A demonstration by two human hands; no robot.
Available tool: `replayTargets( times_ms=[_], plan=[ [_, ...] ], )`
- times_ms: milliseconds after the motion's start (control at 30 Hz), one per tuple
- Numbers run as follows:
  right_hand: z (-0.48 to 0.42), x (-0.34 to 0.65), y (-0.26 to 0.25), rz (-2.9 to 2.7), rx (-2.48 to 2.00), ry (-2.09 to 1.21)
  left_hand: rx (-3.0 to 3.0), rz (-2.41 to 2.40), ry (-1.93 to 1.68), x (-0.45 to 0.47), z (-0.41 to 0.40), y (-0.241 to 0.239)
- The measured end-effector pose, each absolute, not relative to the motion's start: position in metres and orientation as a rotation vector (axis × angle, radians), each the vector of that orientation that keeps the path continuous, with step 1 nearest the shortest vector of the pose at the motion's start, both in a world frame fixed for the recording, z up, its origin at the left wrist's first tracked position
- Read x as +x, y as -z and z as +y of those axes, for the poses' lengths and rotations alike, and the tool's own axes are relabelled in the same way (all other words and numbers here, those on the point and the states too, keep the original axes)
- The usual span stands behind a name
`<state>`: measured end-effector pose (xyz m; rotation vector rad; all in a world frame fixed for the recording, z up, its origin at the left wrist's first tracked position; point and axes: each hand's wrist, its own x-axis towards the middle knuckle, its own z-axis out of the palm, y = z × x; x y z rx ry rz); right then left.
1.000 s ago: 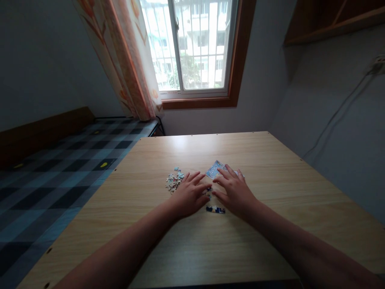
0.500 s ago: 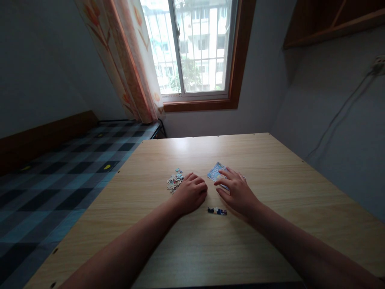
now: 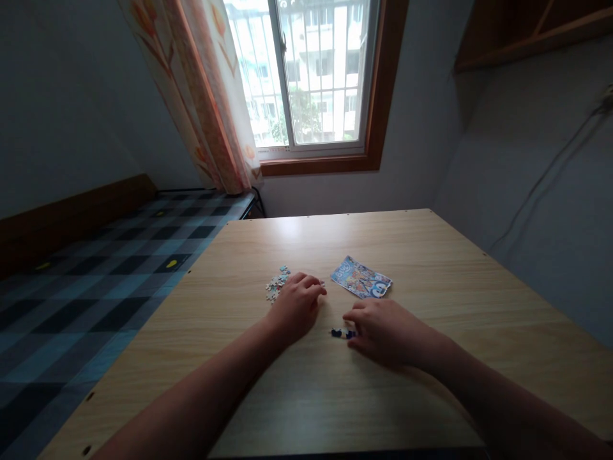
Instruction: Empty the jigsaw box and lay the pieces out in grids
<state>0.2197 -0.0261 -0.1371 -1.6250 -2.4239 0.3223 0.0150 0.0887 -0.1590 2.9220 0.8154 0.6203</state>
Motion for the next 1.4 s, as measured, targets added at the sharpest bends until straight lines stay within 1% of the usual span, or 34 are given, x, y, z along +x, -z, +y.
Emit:
replayTargets(
  times_ms=[167, 300, 600, 800, 1067, 1400],
  plan=[
    [-0.029, 0.214, 0.141, -2.439, -1.693, -0.372, 2.932, 0.668, -0.288, 0.015, 0.06, 0.142],
    [-0.026, 0.213, 0.143, -2.379, -1.77, -0.379, 2.911, 0.604, -0.154, 0.017, 0.048, 0.137],
    [-0.022, 0.215, 0.143, -2.201, -1.786, -0.505, 2.873, 0.7, -0.166, 0.021, 0.047, 0.148],
    [-0.023, 0.214, 0.145, -2.21, -1.741, -0.45, 2.771, 0.777, -0.265, 0.022, 0.047, 0.153],
    [-0.022, 0.211, 0.15, -2.189, -1.693, -0.501, 2.799, 0.639, -0.336, 0.02, 0.052, 0.153],
    [-0.022, 0.21, 0.152, -2.124, -1.687, -0.475, 2.753, 0.696, -0.314, 0.022, 0.051, 0.153]
  ],
)
